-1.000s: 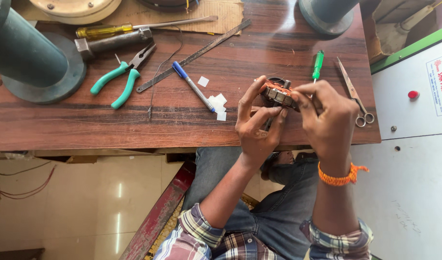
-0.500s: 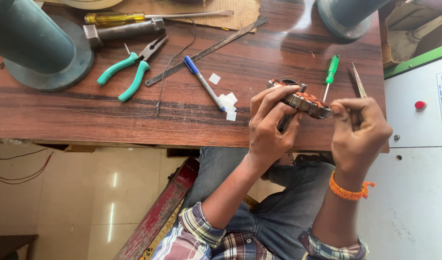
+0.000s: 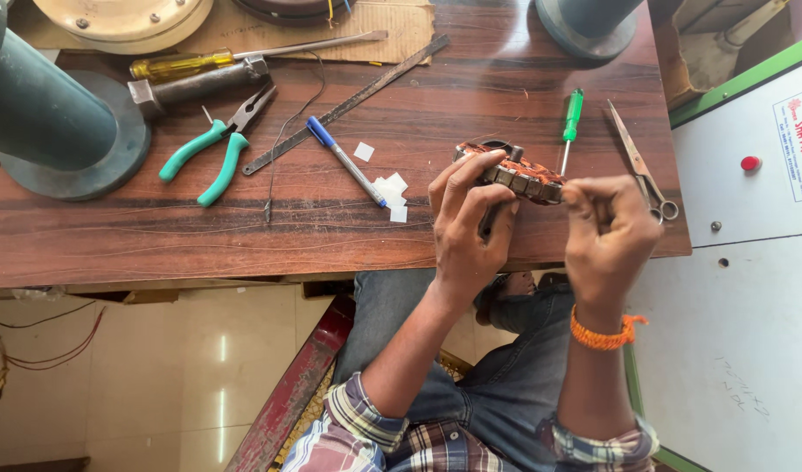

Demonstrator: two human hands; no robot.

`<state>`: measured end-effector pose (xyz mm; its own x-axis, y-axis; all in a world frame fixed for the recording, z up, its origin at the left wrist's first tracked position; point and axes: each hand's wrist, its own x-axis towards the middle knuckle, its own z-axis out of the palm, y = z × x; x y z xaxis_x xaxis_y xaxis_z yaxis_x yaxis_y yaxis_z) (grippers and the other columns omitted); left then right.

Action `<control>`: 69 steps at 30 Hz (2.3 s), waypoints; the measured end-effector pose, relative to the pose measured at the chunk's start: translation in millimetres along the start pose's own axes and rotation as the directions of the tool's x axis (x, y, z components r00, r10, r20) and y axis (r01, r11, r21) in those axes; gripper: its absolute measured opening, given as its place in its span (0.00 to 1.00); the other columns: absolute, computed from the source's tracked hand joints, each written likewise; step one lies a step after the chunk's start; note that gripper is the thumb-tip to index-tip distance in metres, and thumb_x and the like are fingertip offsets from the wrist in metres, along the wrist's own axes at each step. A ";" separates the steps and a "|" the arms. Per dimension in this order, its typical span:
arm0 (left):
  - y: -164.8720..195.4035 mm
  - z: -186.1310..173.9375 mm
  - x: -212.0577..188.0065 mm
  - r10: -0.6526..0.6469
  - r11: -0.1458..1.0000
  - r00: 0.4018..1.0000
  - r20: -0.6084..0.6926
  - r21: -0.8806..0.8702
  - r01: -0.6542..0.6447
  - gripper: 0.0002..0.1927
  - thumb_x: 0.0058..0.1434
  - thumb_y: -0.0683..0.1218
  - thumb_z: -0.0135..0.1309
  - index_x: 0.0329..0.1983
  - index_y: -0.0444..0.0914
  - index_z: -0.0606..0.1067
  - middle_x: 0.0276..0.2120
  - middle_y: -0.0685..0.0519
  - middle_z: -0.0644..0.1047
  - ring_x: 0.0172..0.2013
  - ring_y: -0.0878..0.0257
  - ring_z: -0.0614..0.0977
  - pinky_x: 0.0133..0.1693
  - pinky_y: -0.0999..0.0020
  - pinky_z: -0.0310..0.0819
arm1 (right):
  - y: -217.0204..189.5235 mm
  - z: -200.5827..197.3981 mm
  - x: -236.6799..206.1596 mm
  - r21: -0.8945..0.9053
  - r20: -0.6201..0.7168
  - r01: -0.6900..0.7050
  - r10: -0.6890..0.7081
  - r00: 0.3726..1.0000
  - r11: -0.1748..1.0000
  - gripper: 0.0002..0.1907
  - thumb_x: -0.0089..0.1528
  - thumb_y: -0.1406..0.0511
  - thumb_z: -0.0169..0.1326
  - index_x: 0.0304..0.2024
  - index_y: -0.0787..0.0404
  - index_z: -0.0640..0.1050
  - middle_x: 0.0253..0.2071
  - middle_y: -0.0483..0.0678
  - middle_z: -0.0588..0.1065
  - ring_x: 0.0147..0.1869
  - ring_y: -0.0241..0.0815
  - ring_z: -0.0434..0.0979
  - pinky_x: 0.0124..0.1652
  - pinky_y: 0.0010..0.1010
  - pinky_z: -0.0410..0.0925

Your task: The person sits at a workbench and winds copper wire by hand around the slots of a motor armature, pressing the wire into place with their fingers and turning the armature as they work. Near the end they pick up a green-handled screwdriver and use it on the armature while continuing to work the wire.

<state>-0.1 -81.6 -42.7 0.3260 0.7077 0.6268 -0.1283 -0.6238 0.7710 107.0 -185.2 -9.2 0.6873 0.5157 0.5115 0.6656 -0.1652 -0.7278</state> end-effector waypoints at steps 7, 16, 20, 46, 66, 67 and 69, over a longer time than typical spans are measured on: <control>-4.8 0.3 -2.3 0.074 0.994 0.996 0.053 0.075 -0.078 0.24 0.62 0.37 0.60 0.59 0.45 0.69 0.65 0.53 0.68 0.68 0.50 0.66 0.69 0.57 0.63 | -5.9 5.5 30.2 -0.002 0.047 0.017 -0.017 0.999 1.000 0.09 0.72 0.68 0.64 0.41 0.66 0.77 0.28 0.36 0.68 0.30 0.24 0.58 0.31 0.21 0.54; -1.7 -2.8 3.0 0.089 0.995 0.994 0.056 0.043 -0.092 0.26 0.65 0.38 0.61 0.63 0.47 0.68 0.64 0.54 0.70 0.66 0.53 0.67 0.68 0.58 0.62 | -32.0 17.4 61.0 -0.076 0.204 0.090 -0.073 0.976 0.993 0.05 0.68 0.72 0.63 0.39 0.66 0.79 0.22 0.40 0.66 0.26 0.27 0.59 0.27 0.25 0.56; 4.8 -9.6 5.3 0.055 0.996 0.993 0.100 0.064 -0.062 0.20 0.60 0.42 0.62 0.55 0.47 0.76 0.62 0.52 0.69 0.66 0.49 0.67 0.67 0.56 0.63 | -32.7 20.2 66.2 -0.053 0.228 0.063 -0.049 0.972 0.997 0.04 0.68 0.72 0.62 0.40 0.66 0.79 0.22 0.41 0.65 0.26 0.27 0.59 0.27 0.26 0.56; 13.8 -17.0 8.5 -0.036 0.974 0.981 0.188 0.226 -0.008 0.37 0.55 0.30 0.50 0.65 0.53 0.72 0.63 0.59 0.68 0.65 0.55 0.66 0.67 0.63 0.67 | -9.2 -35.4 -5.1 0.011 0.208 -0.087 0.083 0.975 0.996 0.04 0.67 0.73 0.63 0.41 0.66 0.79 0.33 0.38 0.75 0.33 0.23 0.67 0.33 0.18 0.60; -12.2 -10.6 0.7 0.068 0.998 0.994 0.081 -0.002 -0.068 0.09 0.58 0.47 0.71 0.37 0.46 0.81 0.63 0.56 0.69 0.66 0.55 0.69 0.60 0.64 0.73 | -10.5 -3.1 -36.6 0.058 0.158 -0.072 0.062 0.985 0.996 0.05 0.66 0.72 0.64 0.40 0.67 0.80 0.23 0.39 0.69 0.27 0.24 0.60 0.28 0.19 0.54; -11.7 -10.0 0.8 0.034 0.999 0.996 0.081 -0.045 -0.030 0.08 0.58 0.46 0.70 0.37 0.45 0.81 0.62 0.56 0.71 0.67 0.55 0.69 0.58 0.66 0.75 | -11.9 -6.6 -32.1 0.034 0.167 -0.057 0.051 0.985 0.998 0.05 0.66 0.72 0.65 0.40 0.67 0.80 0.23 0.39 0.69 0.27 0.24 0.61 0.28 0.20 0.55; -10.5 -9.5 1.5 0.023 0.997 0.998 0.056 -0.072 -0.019 0.07 0.59 0.43 0.70 0.37 0.42 0.81 0.60 0.55 0.74 0.67 0.55 0.70 0.59 0.65 0.75 | -17.5 -10.7 -22.8 -0.009 0.175 -0.002 0.004 0.985 1.000 0.05 0.66 0.71 0.65 0.41 0.66 0.81 0.25 0.40 0.71 0.28 0.24 0.62 0.29 0.20 0.56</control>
<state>-7.2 -70.8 -48.8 0.3751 0.6734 0.6370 -0.2015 -0.6115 0.7652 82.9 -203.1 -3.2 0.6285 0.6540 0.4211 0.6668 -0.1743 -0.7246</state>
